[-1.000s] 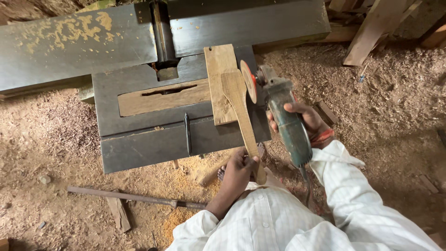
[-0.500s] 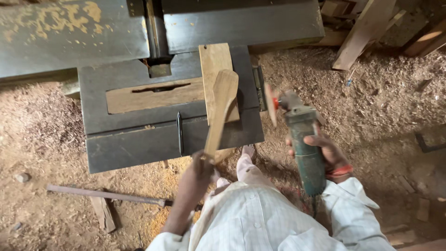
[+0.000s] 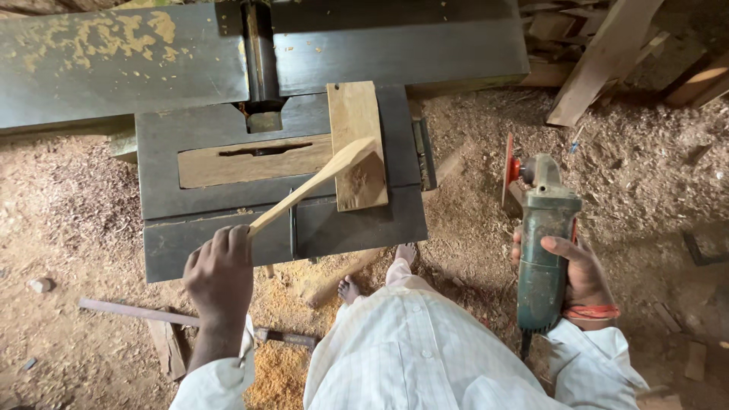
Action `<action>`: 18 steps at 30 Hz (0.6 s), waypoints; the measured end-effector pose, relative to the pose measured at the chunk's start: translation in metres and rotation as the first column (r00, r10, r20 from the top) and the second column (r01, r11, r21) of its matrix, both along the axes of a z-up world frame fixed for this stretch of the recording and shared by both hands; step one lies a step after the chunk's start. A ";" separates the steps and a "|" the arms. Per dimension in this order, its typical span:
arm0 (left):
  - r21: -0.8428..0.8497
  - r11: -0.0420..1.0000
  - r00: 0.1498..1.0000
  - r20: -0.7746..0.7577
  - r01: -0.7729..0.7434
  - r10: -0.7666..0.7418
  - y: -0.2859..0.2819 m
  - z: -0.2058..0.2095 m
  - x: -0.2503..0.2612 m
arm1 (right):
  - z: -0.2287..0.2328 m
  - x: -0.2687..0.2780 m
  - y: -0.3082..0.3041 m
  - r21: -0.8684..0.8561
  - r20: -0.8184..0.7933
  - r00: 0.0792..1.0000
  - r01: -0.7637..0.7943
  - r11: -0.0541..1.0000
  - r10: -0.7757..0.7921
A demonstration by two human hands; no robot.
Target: The person uses an angle grinder with a sanding disc to smooth the surface and edges of a wooden spoon. They hold the spoon with one hand and operate the tool with the other, rotating the spoon to access different areas.
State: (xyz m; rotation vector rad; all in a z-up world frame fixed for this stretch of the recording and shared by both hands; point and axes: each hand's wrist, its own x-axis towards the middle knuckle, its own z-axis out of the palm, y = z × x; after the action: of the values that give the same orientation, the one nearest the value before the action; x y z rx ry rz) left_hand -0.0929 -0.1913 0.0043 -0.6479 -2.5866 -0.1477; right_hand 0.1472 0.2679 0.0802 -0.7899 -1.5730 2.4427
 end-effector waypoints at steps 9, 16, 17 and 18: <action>-0.068 0.998 0.980 0.197 -0.001 0.015 0.031 0.003 0.028 | 0.003 -0.010 0.015 0.053 0.041 0.999 -0.014 0.999 0.012; 0.220 0.975 0.938 0.340 -0.013 -0.065 0.033 -0.002 0.032 | 0.004 -0.033 0.013 0.095 0.147 0.987 -0.072 0.993 0.057; 0.239 0.970 0.923 0.380 -0.030 -0.065 0.034 -0.003 0.032 | 0.005 -0.037 0.011 0.117 0.154 0.985 -0.092 0.989 0.074; 0.262 0.965 0.921 0.381 -0.020 -0.084 0.034 -0.004 0.033 | 0.007 -0.041 0.010 0.138 0.161 0.983 -0.113 0.984 0.090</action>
State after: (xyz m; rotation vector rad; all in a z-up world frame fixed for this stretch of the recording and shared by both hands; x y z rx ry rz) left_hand -0.0600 -0.1573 0.0008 -0.6121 -2.8588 -0.6820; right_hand 0.1060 0.2779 0.0867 -0.9135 -1.8684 2.3488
